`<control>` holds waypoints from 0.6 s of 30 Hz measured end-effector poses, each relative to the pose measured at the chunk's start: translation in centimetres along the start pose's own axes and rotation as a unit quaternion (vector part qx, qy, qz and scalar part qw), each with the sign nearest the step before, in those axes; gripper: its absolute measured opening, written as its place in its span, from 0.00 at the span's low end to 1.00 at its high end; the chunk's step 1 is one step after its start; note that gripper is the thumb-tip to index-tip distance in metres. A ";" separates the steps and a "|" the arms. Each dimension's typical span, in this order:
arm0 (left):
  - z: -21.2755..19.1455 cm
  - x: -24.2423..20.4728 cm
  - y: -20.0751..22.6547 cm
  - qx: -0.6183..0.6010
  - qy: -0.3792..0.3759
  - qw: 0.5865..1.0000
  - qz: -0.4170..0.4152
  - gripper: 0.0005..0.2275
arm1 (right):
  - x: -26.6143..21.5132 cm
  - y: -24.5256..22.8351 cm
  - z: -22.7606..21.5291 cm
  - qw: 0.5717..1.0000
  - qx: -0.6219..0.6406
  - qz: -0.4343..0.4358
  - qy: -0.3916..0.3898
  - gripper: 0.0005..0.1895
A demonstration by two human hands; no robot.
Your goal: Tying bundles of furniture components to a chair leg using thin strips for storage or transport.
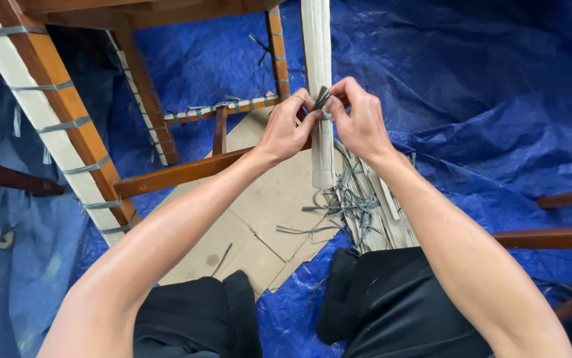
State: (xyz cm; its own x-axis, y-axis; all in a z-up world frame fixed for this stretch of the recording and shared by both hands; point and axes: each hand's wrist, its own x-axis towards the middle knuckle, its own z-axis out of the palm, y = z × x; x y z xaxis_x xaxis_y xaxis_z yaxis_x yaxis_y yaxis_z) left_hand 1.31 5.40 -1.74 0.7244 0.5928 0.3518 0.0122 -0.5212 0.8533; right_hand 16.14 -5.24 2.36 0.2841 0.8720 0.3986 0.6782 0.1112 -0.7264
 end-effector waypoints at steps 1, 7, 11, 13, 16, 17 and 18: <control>0.0 -0.1 -0.2 0.001 0.013 1.000 0.017 0.07 | -0.1 0.6 0.2 0.999 0.024 0.027 -0.003 0.04; -0.2 -0.5 0.5 -0.030 0.026 0.999 0.002 0.07 | -1.5 1.4 0.9 0.999 0.005 -0.030 -0.033 0.08; -0.4 -0.6 0.7 -0.060 0.012 0.998 -0.027 0.07 | -1.6 1.4 1.0 0.998 -0.030 -0.047 -0.031 0.07; -0.5 -0.7 0.1 -0.072 0.013 0.997 -0.035 0.07 | -1.6 0.8 0.9 0.998 -0.030 -0.046 -0.031 0.06; -1.3 -0.7 0.5 -0.093 0.023 0.994 -0.055 0.07 | -1.4 0.5 1.1 0.999 -0.025 -0.046 -0.015 0.05; -1.6 -0.8 0.8 -0.102 0.033 0.992 -0.068 0.07 | -1.4 0.5 1.3 0.999 -0.020 -0.047 -0.001 0.05; -1.6 -1.0 0.6 -0.102 0.032 0.992 -0.068 0.07 | -1.5 0.8 1.5 0.999 -0.021 -0.047 -0.001 0.05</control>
State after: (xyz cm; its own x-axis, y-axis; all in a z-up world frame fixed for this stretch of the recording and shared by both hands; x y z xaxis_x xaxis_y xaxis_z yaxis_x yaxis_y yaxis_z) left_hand -0.55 5.48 -0.94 0.6796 0.6909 0.2464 -0.0380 -0.3022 0.9525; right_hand 15.24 -5.79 0.37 0.2170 0.8599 0.4621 0.7291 0.1720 -0.6625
